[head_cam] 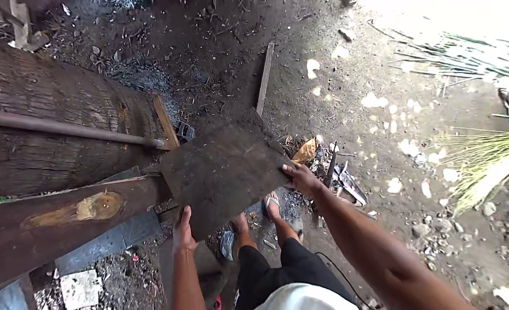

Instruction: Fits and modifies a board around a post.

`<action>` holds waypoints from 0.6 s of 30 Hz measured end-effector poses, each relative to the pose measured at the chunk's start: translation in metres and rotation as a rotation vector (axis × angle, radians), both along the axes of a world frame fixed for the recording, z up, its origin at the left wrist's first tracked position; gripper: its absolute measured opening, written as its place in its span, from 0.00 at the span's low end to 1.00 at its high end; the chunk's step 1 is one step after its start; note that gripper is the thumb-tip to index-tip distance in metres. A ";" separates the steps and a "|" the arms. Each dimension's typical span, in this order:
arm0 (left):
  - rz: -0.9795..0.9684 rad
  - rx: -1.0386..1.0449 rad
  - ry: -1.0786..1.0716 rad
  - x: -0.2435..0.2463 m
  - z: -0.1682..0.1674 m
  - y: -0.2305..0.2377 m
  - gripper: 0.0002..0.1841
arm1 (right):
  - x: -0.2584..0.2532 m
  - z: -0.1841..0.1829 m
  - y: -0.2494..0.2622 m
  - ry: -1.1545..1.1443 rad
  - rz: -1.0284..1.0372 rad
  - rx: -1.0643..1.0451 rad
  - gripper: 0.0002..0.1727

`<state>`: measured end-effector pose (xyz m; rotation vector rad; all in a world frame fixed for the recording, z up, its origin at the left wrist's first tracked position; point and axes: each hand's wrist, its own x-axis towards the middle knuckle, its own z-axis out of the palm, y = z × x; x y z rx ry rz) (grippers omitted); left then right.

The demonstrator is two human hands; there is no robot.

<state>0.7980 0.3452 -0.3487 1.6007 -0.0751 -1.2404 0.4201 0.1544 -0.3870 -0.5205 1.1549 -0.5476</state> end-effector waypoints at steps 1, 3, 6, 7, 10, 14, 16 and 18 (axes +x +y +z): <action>0.004 -0.036 -0.006 -0.008 0.013 0.013 0.36 | -0.010 0.011 0.011 -0.049 -0.013 -0.019 0.28; 0.023 -0.099 0.018 -0.018 0.039 0.039 0.45 | -0.028 0.033 0.031 -0.132 -0.040 -0.032 0.29; 0.040 -0.191 0.082 -0.025 0.068 0.066 0.40 | -0.046 0.059 0.053 -0.229 -0.055 -0.047 0.30; 0.061 -0.192 0.086 -0.030 0.077 0.070 0.39 | -0.050 0.066 0.057 -0.250 -0.052 -0.053 0.30; 0.131 -0.129 0.016 -0.047 0.096 0.073 0.43 | -0.055 0.080 0.060 -0.274 -0.041 -0.081 0.28; 0.179 -0.031 -0.082 -0.069 0.107 0.073 0.40 | -0.061 0.090 0.054 -0.232 -0.024 -0.113 0.27; 0.184 -0.006 -0.101 -0.077 0.108 0.076 0.42 | -0.065 0.095 0.050 -0.221 -0.005 -0.118 0.28; 0.176 0.019 -0.128 -0.082 0.111 0.079 0.43 | -0.068 0.098 0.050 -0.211 0.005 -0.131 0.27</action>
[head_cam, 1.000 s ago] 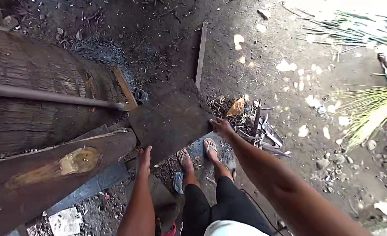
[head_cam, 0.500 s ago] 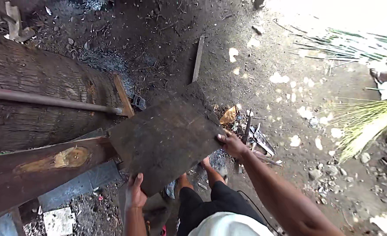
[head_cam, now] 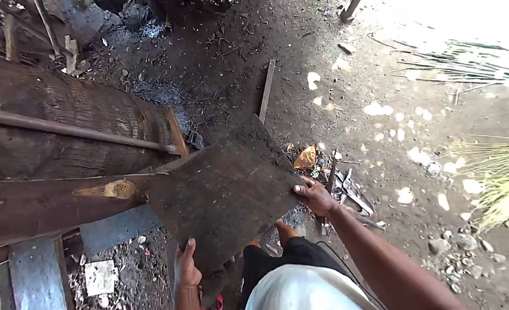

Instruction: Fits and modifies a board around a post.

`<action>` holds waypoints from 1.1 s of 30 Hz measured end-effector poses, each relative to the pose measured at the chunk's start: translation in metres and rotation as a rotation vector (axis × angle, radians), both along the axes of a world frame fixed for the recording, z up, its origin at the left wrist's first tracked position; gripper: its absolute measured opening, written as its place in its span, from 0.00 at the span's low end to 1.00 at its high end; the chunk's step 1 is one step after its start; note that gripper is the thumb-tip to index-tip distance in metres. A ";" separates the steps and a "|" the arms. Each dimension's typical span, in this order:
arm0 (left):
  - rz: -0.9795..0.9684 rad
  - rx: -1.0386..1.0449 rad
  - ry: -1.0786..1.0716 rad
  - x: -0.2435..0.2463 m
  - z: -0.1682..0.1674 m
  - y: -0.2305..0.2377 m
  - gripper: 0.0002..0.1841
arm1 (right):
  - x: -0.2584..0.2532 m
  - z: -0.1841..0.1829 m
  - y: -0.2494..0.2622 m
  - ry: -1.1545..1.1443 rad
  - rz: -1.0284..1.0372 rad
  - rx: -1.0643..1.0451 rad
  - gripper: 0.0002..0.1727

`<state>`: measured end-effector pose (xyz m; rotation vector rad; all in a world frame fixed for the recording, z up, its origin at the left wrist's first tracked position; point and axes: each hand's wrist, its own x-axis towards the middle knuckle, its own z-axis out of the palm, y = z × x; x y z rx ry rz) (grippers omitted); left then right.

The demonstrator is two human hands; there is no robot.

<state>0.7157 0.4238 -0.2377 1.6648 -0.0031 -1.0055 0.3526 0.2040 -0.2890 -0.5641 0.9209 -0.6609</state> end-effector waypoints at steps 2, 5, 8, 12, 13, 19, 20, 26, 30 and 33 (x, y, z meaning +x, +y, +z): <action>0.009 0.001 -0.012 -0.006 0.006 -0.001 0.45 | -0.003 0.000 -0.001 0.004 0.008 -0.016 0.27; -0.026 -0.008 -0.035 -0.009 0.020 0.001 0.48 | -0.002 0.000 -0.002 0.037 0.014 -0.007 0.28; -0.054 -0.046 -0.049 -0.006 0.031 0.004 0.48 | 0.000 -0.001 0.000 0.056 0.021 0.036 0.25; -0.097 -0.099 -0.041 -0.002 0.043 0.003 0.45 | 0.001 -0.004 0.001 0.074 0.032 0.080 0.20; -0.100 -0.109 -0.038 -0.002 0.045 0.002 0.43 | 0.001 -0.005 0.001 0.072 0.035 0.087 0.20; -0.111 -0.123 -0.028 -0.002 0.052 0.001 0.35 | 0.002 -0.001 0.001 0.097 0.053 0.086 0.19; -0.113 -0.113 -0.033 -0.002 0.053 0.001 0.33 | 0.003 0.003 0.001 0.119 0.058 0.075 0.19; -0.118 -0.151 0.087 0.007 0.031 -0.002 0.46 | 0.012 0.033 -0.020 0.243 0.136 -0.032 0.26; -0.075 -0.069 0.269 0.018 0.009 0.007 0.29 | 0.026 0.052 -0.040 0.279 0.302 -0.106 0.26; -0.188 -0.129 0.267 0.030 -0.002 0.021 0.56 | 0.045 0.060 -0.060 0.247 0.453 -0.126 0.25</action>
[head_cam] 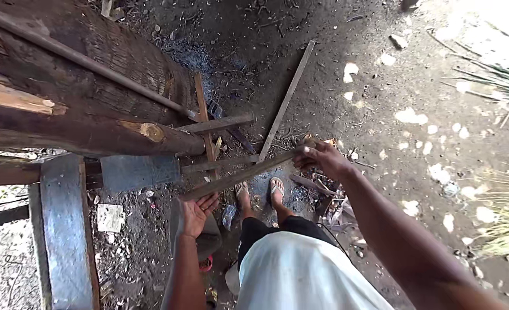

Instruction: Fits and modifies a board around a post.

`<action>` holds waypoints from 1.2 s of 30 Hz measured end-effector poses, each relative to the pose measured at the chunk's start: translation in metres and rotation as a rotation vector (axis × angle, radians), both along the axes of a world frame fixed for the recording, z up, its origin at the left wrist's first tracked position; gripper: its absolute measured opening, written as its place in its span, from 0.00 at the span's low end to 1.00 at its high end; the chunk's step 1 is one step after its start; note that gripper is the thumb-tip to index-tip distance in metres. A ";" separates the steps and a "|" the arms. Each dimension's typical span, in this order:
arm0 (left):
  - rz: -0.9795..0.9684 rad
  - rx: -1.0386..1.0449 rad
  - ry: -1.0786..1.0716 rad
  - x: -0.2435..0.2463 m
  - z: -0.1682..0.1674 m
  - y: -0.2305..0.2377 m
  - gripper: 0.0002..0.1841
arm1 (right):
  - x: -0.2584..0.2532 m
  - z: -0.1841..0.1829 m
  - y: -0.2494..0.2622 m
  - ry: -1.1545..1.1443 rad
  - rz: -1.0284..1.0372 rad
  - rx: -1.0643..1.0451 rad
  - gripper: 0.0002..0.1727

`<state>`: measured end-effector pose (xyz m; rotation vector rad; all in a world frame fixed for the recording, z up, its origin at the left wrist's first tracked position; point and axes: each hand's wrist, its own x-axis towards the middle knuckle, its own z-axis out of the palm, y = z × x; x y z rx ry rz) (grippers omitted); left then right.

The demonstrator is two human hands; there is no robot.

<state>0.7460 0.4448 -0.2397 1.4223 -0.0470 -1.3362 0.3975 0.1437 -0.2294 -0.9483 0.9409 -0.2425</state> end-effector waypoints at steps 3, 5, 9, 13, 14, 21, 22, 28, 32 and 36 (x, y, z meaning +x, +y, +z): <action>-0.148 -0.050 -0.092 0.022 -0.007 0.012 0.52 | 0.028 0.007 -0.022 0.029 0.081 -0.016 0.19; -0.347 0.230 -0.396 0.037 0.001 0.003 0.29 | 0.050 0.016 -0.037 0.057 0.148 -0.076 0.18; -0.689 0.473 -0.929 0.061 0.009 0.005 0.29 | 0.088 0.038 -0.060 0.324 0.328 -0.348 0.25; -0.175 0.224 -0.671 0.047 0.006 0.010 0.42 | 0.099 0.042 -0.086 0.500 0.522 -0.651 0.35; -0.058 0.195 -0.629 0.041 0.005 0.007 0.43 | 0.102 0.041 -0.090 0.526 0.546 -0.697 0.37; 0.119 0.477 -0.734 0.027 0.025 -0.031 0.37 | 0.117 0.024 -0.075 0.304 0.163 -0.367 0.30; 0.125 0.481 -0.719 0.028 0.026 -0.032 0.37 | 0.112 0.018 -0.070 0.232 0.123 -0.332 0.28; 0.275 0.427 -0.708 0.020 0.040 -0.031 0.33 | 0.038 -0.021 -0.014 0.291 0.209 -0.294 0.32; 0.286 0.355 -0.772 0.008 0.049 -0.035 0.30 | 0.023 -0.044 0.019 0.344 0.139 -0.240 0.31; 0.251 0.276 -0.824 0.000 0.053 -0.039 0.27 | 0.021 -0.059 0.035 0.397 0.043 -0.230 0.33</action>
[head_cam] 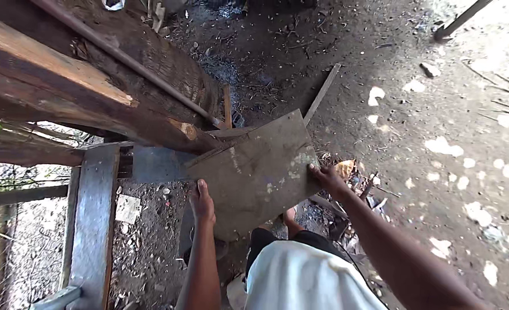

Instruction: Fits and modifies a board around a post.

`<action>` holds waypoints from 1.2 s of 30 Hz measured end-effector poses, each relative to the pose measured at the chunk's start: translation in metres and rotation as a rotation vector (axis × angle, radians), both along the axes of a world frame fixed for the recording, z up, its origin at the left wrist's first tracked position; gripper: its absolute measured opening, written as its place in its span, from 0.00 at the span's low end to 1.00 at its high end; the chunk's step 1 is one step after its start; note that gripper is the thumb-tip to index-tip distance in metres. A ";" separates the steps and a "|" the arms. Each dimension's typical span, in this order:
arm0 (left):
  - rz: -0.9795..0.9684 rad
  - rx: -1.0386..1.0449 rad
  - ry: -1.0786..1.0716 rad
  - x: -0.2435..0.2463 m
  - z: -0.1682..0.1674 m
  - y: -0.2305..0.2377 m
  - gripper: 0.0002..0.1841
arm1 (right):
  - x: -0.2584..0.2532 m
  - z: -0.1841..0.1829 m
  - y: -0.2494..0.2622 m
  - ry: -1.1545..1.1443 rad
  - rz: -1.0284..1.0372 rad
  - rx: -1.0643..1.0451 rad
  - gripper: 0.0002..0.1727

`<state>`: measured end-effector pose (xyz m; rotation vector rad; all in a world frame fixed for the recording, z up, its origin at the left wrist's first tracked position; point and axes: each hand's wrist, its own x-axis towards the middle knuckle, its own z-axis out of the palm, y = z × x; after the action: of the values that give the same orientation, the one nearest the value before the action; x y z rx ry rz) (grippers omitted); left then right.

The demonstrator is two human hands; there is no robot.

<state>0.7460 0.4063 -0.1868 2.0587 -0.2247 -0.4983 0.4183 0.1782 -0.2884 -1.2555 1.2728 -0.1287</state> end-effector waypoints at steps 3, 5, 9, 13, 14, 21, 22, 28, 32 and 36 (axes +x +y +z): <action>-0.012 0.028 0.043 0.003 0.001 0.001 0.28 | -0.010 -0.004 0.005 0.041 0.055 -0.027 0.36; -0.020 0.059 0.070 0.007 0.000 0.000 0.29 | -0.015 -0.004 0.009 0.045 0.066 -0.021 0.38; -0.045 0.127 0.085 0.009 -0.006 -0.005 0.31 | -0.023 -0.004 0.018 -0.039 -0.060 0.101 0.35; -0.019 0.242 0.154 0.007 -0.009 -0.017 0.34 | -0.026 -0.004 0.021 -0.031 -0.051 0.040 0.32; -0.018 0.261 0.184 0.007 -0.010 -0.018 0.35 | -0.027 -0.005 0.022 -0.005 -0.048 0.025 0.33; -0.083 0.253 0.262 0.008 -0.019 -0.019 0.37 | -0.035 -0.008 0.032 0.087 -0.063 0.006 0.36; -0.089 0.252 0.264 0.009 -0.021 -0.018 0.36 | -0.035 -0.008 0.033 0.096 -0.070 0.005 0.36; -0.152 0.163 0.331 0.008 -0.036 0.001 0.29 | -0.036 -0.007 0.035 0.128 -0.102 -0.019 0.38; -0.137 0.028 0.435 0.008 -0.051 0.018 0.30 | -0.037 -0.007 0.036 0.041 -0.126 -0.059 0.34; -0.071 0.003 0.450 0.006 -0.057 0.023 0.30 | -0.040 -0.005 0.037 -0.143 -0.149 -0.011 0.23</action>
<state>0.7518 0.4293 -0.2440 1.8883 -0.0275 -0.9872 0.3779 0.2157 -0.2930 -1.1391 1.2416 -0.3277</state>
